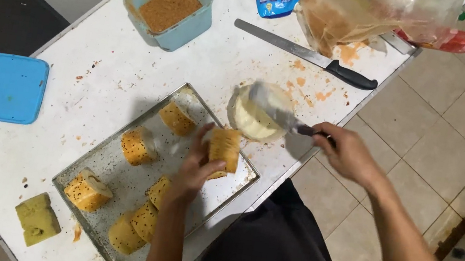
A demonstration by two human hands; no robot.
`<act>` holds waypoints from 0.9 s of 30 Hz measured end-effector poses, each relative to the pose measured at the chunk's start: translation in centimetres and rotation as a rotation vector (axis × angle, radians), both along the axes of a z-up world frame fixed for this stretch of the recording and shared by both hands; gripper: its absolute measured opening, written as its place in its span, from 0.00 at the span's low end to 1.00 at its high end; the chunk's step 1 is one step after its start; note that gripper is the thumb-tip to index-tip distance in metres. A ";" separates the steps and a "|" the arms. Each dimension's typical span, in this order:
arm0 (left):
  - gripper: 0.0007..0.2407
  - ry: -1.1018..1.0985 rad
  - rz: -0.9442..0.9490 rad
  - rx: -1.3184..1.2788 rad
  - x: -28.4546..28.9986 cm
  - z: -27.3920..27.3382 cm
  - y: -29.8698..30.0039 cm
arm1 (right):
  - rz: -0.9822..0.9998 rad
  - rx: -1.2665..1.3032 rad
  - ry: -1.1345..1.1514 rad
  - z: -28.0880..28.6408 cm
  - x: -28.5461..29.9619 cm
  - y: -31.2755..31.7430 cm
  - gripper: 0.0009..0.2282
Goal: Applying cream to small cake pieces with a spatula and then dipping them into a topping container.
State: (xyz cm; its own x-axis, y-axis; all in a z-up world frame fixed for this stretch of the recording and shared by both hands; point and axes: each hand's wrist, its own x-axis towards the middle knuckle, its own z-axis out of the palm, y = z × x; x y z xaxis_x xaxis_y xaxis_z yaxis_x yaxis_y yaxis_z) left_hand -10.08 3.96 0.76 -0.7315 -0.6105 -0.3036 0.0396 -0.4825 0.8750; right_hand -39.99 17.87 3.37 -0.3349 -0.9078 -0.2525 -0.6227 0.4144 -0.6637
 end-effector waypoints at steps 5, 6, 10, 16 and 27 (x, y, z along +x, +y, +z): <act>0.41 0.046 0.066 -0.065 0.9 0.3 -1.6 | 0.057 0.312 0.425 3.0 -0.7 -2.6 0.09; 0.40 0.064 0.071 -0.070 0.8 0.3 -1.9 | 0.088 0.331 0.514 3.3 -1.0 -3.0 0.09; 0.38 0.110 0.079 -0.065 0.7 -1.2 -2.5 | 0.156 0.401 0.655 3.0 -2.2 -5.2 0.09; 0.32 0.182 0.161 -0.020 0.9 -3.2 -2.5 | 0.220 0.435 0.475 4.4 -0.9 -6.7 0.09; 0.22 0.189 0.335 0.024 0.6 -4.6 -3.3 | 0.055 0.150 -0.261 -2.8 -3.9 -4.1 0.07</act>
